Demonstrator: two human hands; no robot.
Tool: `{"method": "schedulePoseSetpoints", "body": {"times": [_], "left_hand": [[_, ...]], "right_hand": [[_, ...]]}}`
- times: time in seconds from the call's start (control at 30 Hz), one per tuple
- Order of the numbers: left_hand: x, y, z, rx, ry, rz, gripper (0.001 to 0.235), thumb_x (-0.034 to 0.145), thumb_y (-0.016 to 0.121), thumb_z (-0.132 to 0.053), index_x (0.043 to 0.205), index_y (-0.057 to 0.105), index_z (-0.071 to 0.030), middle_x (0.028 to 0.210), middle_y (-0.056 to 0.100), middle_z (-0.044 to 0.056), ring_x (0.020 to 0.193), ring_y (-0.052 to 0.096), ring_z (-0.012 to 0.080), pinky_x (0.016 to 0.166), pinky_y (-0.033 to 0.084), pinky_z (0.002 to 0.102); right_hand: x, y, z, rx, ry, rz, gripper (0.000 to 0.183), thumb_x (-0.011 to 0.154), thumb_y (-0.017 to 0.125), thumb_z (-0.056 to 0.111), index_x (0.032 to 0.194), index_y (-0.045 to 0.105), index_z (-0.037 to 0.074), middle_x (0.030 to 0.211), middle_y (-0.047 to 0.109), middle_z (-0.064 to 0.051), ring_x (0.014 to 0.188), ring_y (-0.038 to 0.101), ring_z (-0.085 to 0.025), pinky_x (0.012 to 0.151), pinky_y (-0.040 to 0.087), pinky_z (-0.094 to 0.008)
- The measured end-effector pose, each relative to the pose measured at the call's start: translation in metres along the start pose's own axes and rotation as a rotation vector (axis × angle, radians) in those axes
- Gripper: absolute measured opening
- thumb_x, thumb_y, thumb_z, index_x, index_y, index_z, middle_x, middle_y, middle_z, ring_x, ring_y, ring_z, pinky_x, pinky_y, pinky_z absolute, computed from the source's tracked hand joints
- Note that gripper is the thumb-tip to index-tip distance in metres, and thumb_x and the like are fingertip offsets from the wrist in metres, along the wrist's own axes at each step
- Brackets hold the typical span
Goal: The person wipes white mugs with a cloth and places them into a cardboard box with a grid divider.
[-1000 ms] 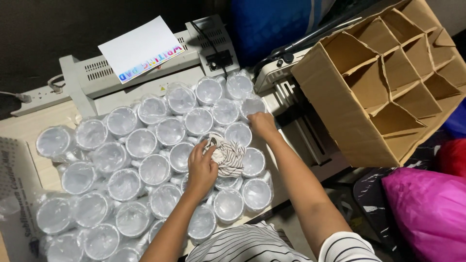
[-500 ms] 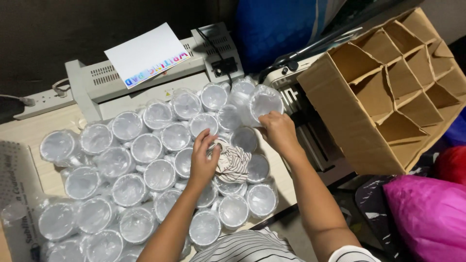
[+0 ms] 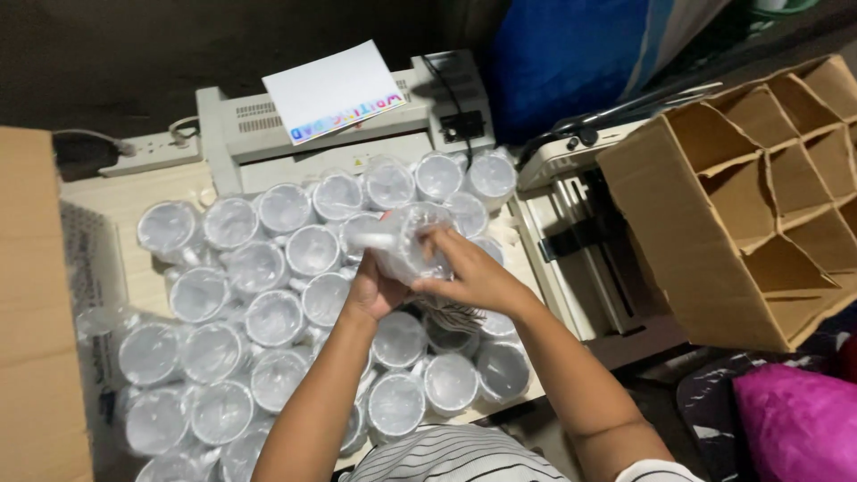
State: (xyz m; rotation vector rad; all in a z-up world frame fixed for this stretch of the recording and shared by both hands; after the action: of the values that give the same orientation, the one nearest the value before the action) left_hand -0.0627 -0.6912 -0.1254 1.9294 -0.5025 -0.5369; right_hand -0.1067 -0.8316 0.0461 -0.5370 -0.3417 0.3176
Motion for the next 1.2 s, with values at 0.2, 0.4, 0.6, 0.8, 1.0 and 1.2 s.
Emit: {"method": "schedulePoseSetpoints", "body": {"times": [0.2, 0.4, 0.6, 0.8, 1.0, 1.2], "left_hand": [[-0.003, -0.005, -0.015, 0.007, 0.098, -0.011, 0.096, 0.078, 0.079, -0.061, 0.158, 0.039, -0.027, 0.153, 0.052, 0.001, 0.137, 0.053, 0.026, 0.114, 0.047, 0.047], [0.006, -0.031, -0.013, -0.095, 0.047, -0.204, 0.075, 0.086, 0.061, -0.065, 0.142, 0.051, -0.016, 0.138, 0.059, 0.007, 0.124, 0.059, 0.0312, 0.099, 0.05, 0.057], [0.008, -0.037, -0.006, -0.144, 0.055, -0.16, 0.064, 0.099, 0.055, -0.058, 0.142, 0.054, -0.011, 0.14, 0.059, 0.008, 0.129, 0.058, 0.0285, 0.111, 0.048, 0.049], [-0.012, 0.023, -0.023, -0.265, -0.017, 0.09, 0.065, 0.095, 0.052, -0.059, 0.138, 0.056, -0.01, 0.135, 0.064, 0.011, 0.122, 0.062, 0.0284, 0.107, 0.049, 0.047], [-0.013, 0.011, -0.031, 0.017, 0.088, -0.102, 0.062, 0.101, 0.053, -0.051, 0.145, 0.052, -0.008, 0.141, 0.059, 0.012, 0.126, 0.061, 0.0268, 0.109, 0.051, 0.045], [-0.017, 0.003, -0.04, 0.21, 0.193, -0.193, 0.06, 0.102, 0.054, -0.041, 0.153, 0.047, -0.01, 0.145, 0.058, 0.009, 0.127, 0.06, 0.0235, 0.11, 0.051, 0.041]], "right_hand": [[0.008, 0.021, 0.0, -0.24, -0.063, 0.06, 0.025, 0.09, 0.075, 0.021, 0.102, 0.064, 0.002, 0.09, 0.062, -0.014, 0.086, 0.065, -0.034, 0.089, 0.045, -0.054], [-0.018, 0.018, 0.043, -0.453, -0.526, -0.282, 0.015, 0.095, 0.075, 0.009, 0.099, 0.061, 0.005, 0.082, 0.057, -0.006, 0.073, 0.063, -0.026, 0.07, 0.056, -0.042], [-0.027, 0.044, 0.012, -0.384, -0.27, -0.062, 0.021, 0.092, 0.076, 0.016, 0.084, 0.062, 0.002, 0.081, 0.064, -0.014, 0.068, 0.065, -0.029, 0.061, 0.054, -0.038], [-0.047, 0.04, -0.096, -0.39, 0.273, -0.151, 0.021, 0.097, 0.058, 0.013, 0.108, 0.066, -0.003, 0.089, 0.071, -0.019, 0.075, 0.07, -0.026, 0.07, 0.057, -0.038], [-0.027, 0.015, -0.054, 0.288, 0.428, -0.136, 0.05, 0.102, 0.053, 0.02, 0.149, 0.051, 0.005, 0.108, 0.071, -0.02, 0.063, 0.063, -0.021, 0.058, 0.057, -0.032], [-0.016, 0.021, -0.065, 0.369, 0.409, -0.009, 0.084, 0.083, 0.07, 0.024, 0.154, 0.028, 0.011, 0.135, 0.057, -0.02, 0.103, 0.072, -0.025, 0.07, 0.063, -0.039]]}}
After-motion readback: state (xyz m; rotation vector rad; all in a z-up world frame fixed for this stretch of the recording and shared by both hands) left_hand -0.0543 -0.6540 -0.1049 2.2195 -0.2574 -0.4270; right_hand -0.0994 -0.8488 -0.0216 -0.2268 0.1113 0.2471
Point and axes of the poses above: each hand's wrist, its own x-axis towards the middle knuckle, its own y-axis out of the palm, z = x × y, the point moved 5 cm from there along x, towards the middle knuckle
